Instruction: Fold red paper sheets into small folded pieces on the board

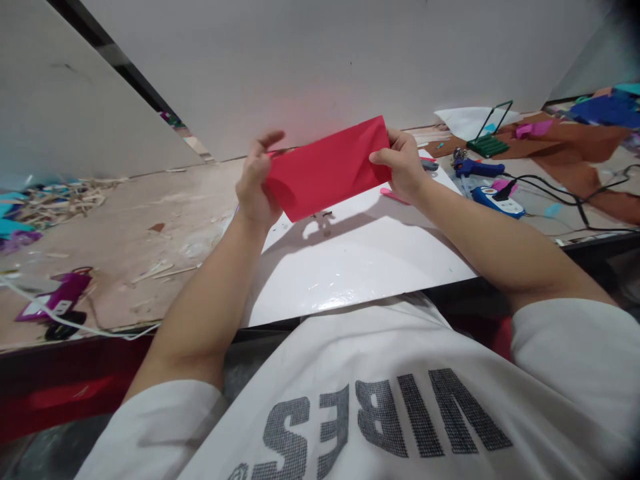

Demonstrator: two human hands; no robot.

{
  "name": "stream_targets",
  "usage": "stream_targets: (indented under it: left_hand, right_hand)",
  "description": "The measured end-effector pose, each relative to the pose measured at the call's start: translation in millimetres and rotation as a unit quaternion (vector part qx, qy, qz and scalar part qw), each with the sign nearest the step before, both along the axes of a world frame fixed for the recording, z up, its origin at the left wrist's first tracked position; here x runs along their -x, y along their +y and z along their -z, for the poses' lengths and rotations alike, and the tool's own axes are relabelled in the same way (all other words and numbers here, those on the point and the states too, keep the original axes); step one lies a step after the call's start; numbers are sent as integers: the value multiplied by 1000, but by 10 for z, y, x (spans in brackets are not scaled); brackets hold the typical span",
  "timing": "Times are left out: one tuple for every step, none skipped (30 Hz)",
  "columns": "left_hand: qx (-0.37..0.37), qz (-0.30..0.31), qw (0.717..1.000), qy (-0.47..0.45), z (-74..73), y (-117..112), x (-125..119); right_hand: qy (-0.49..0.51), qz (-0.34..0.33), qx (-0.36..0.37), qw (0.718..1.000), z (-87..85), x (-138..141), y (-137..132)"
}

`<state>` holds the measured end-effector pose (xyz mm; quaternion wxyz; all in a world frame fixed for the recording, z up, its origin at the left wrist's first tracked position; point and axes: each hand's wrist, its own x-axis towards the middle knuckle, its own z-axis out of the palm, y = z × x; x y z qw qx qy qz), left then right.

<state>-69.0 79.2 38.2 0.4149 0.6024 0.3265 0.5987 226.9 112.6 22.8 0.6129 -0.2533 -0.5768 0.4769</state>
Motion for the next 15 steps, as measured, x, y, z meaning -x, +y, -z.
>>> stream_targets:
  left_hand:
    - [36, 60, 997, -20, -33, -44, -4]
    - [69, 109, 991, -32, -55, -92, -15]
    - [102, 148, 983, -29, -65, -143, -30]
    - [137, 181, 974, -3, -68, -195, -46]
    - [171, 213, 961, 31, -65, -249, -60]
    - [206, 247, 944, 65, -59, -301, -71]
    - [240, 280, 925, 93, -54, -351, -79]
    - [267, 302, 908, 114, -51, -396, -86]
    - [285, 311, 898, 128, -50, -433, -94]
    - [290, 306, 896, 141, -52, -461, -105]
    - [286, 293, 899, 155, -55, -478, -120]
    - [280, 278, 904, 166, -58, -487, -139]
    - [272, 264, 909, 172, -58, -488, -160]
    - [268, 255, 913, 172, -54, -484, -184]
    - [268, 250, 916, 164, -46, -478, -209]
  right_hand:
    - [1, -12, 1, 1000, -12, 4, -31]
    - [2, -25, 3, 1000, -22, 7, -62]
    - [-1, -41, 6, 999, -30, 10, -92]
    - [-6, -57, 11, 998, -36, 12, -120]
    - [-13, -72, 16, 997, -41, 14, -145]
    - [-25, -85, 23, 996, -46, 16, -169]
    - [-42, -94, 31, 994, -52, 19, -191]
    - [-62, -99, 41, 992, -58, 23, -212]
    - [-80, -99, 51, 991, -65, 28, -231]
    - [-94, -99, 60, 989, -72, 33, -248]
    - [-104, -99, 67, 987, -79, 38, -263]
    - [-108, -99, 69, 987, -87, 43, -274]
    - [-109, -99, 66, 987, -95, 46, -282]
    - [-110, -99, 61, 987, -103, 46, -285]
    - [-110, -98, 54, 988, -111, 45, -286]
